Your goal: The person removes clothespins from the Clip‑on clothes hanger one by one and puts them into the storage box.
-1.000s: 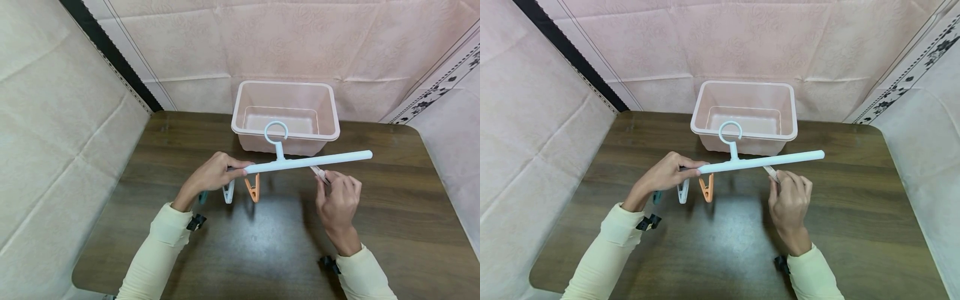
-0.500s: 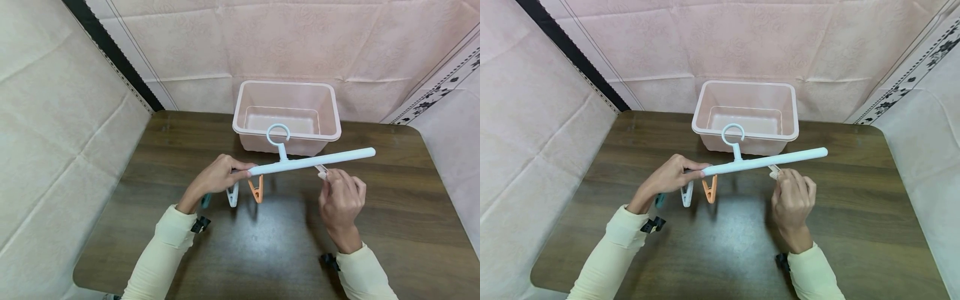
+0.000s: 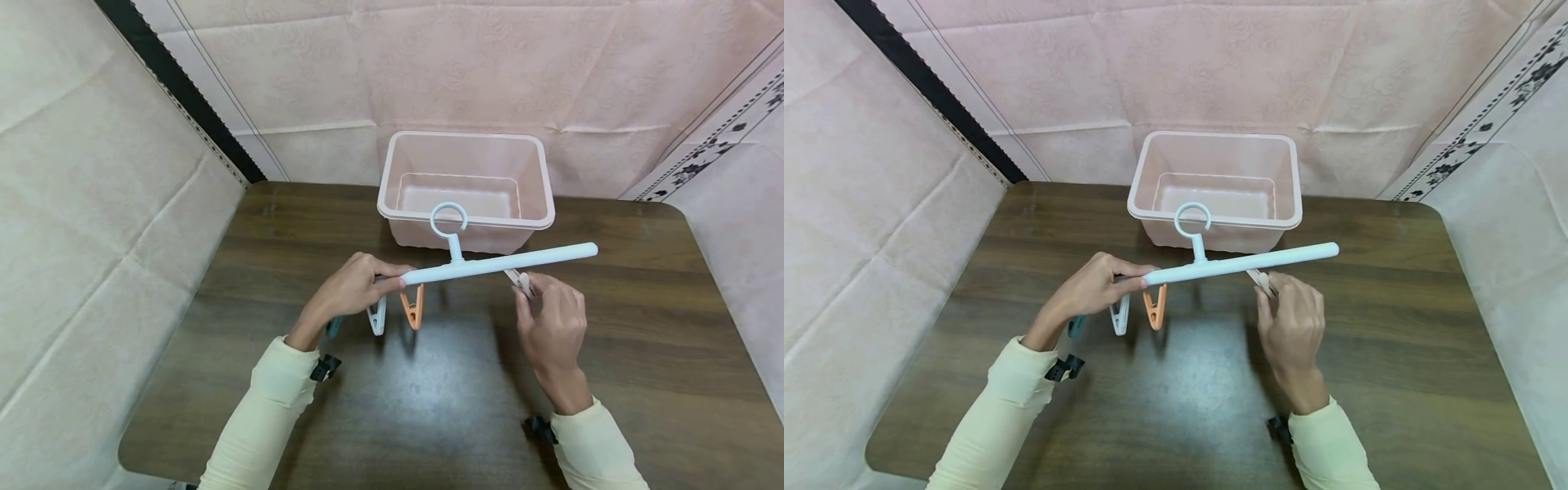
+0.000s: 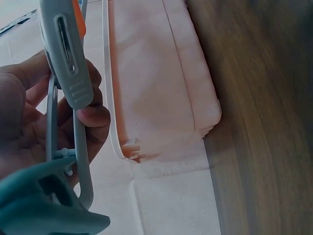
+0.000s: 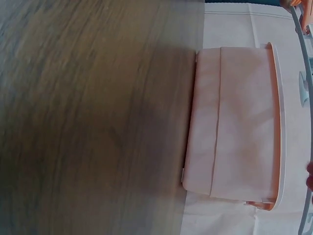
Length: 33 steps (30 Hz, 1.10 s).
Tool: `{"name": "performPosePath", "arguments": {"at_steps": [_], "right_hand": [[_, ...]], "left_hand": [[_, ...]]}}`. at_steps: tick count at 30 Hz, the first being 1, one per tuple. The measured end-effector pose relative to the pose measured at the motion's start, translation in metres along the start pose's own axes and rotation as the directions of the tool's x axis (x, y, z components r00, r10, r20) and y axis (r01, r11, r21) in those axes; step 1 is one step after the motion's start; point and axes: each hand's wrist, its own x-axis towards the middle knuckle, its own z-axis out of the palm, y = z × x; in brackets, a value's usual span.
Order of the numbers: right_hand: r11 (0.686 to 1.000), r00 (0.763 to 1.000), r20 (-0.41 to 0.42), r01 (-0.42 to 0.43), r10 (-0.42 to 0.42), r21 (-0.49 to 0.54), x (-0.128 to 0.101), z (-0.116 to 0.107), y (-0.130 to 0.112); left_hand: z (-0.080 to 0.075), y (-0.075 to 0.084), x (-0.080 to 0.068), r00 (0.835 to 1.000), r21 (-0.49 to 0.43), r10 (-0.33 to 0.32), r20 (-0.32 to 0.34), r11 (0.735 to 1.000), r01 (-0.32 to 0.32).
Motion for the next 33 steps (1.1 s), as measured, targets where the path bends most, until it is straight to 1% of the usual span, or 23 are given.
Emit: {"name": "performPosePath", "arguments": {"at_steps": [4, 8, 12, 16, 21, 24, 29, 33], "right_hand": [[1.0, 0.999, 0.026, -0.022, 0.022, 0.014, 0.001, -0.001, 0.001], [0.999, 0.999, 0.036, -0.039, 0.038, 0.025, 0.001, -0.004, 0.001], [0.998, 0.999, 0.011, -0.043, 0.043, 0.043, 0.0, -0.006, 0.001], [0.998, 0.999, -0.017, -0.042, 0.043, 0.056, -0.001, -0.006, 0.0], [0.997, 0.999, -0.015, -0.032, 0.033, 0.068, 0.0, -0.008, -0.003], [0.996, 0.999, -0.023, -0.032, 0.034, 0.085, 0.002, -0.008, -0.006], [0.992, 0.998, -0.064, -0.022, 0.031, 0.125, 0.01, -0.006, -0.011], [0.989, 0.997, -0.064, -0.038, 0.047, 0.143, 0.016, -0.005, -0.014]], "left_hand": [[0.0, -0.001, 0.0, 1.0, -0.009, 0.007, 0.003, 1.0, -0.007], [-0.002, -0.002, 0.0, 1.0, -0.032, 0.008, -0.013, 0.999, -0.009], [-0.003, -0.002, 0.001, 0.999, -0.052, 0.004, -0.036, 0.999, -0.006], [-0.004, -0.003, 0.001, 0.999, -0.056, -0.002, -0.034, 0.998, 0.0], [-0.005, -0.003, 0.002, 0.999, -0.056, -0.011, -0.03, 0.998, 0.01], [-0.005, -0.003, 0.001, 0.999, -0.055, -0.018, -0.027, 0.998, 0.016], [-0.004, -0.005, 0.001, 1.0, -0.045, -0.021, -0.013, 0.999, 0.02], [-0.003, -0.007, 0.002, 1.0, -0.038, -0.013, -0.008, 0.999, 0.012]]}}
